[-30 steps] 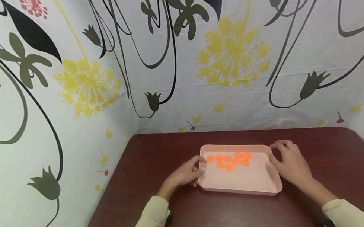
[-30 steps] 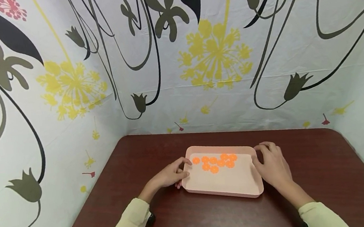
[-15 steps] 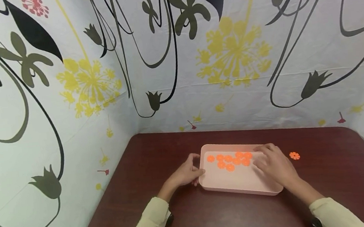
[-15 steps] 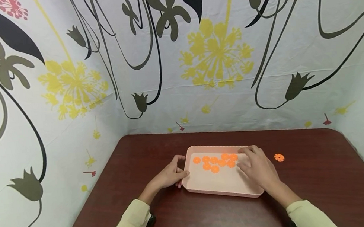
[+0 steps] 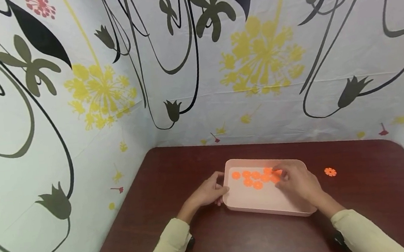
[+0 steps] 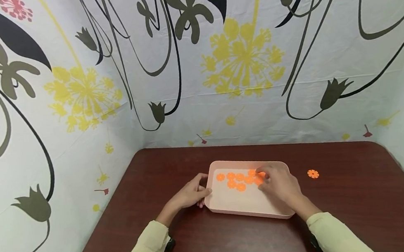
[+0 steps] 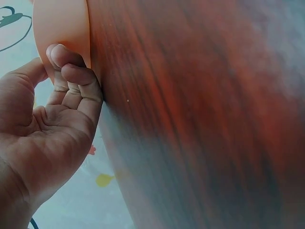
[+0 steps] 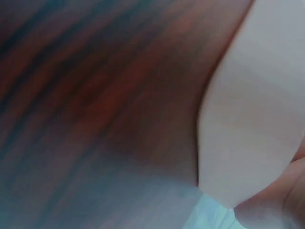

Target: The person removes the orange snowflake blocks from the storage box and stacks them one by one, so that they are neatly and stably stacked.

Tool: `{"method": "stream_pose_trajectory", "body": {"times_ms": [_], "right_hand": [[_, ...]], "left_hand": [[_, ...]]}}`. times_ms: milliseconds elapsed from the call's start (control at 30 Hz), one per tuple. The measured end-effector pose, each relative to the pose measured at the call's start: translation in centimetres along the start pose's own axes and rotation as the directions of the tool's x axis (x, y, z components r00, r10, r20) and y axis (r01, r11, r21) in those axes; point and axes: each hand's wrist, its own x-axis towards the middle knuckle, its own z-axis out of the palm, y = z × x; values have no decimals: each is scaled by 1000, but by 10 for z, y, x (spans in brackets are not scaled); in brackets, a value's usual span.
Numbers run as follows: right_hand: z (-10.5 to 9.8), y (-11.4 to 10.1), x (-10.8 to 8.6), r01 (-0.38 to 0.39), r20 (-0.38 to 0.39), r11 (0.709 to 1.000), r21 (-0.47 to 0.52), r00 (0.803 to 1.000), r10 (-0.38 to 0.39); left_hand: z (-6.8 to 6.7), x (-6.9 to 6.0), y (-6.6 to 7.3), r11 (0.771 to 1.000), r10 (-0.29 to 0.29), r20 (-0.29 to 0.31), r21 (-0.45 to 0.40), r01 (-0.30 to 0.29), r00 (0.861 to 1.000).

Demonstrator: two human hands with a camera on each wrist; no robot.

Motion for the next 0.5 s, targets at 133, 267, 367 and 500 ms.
{"method": "stream_pose_trajectory", "body": {"times_ms": [133, 267, 367, 500], "right_hand": [[-1, 2, 1, 0, 59, 1000, -3, 998, 0], [0, 4, 1, -37, 99, 999, 5, 994, 36], [1, 5, 0, -49, 100, 999, 6, 994, 48], [2, 4, -1, -47, 87, 998, -29, 995, 49]], "left_hand": [[1, 1, -1, 1000, -4, -2, -3, 4, 1000], [1, 1, -2, 1000, -9, -2, 4, 9, 1000], [1, 0, 0, 1000, -9, 0, 7, 9, 1000], [0, 0, 1, 1000, -7, 6, 5, 6, 1000]]}}
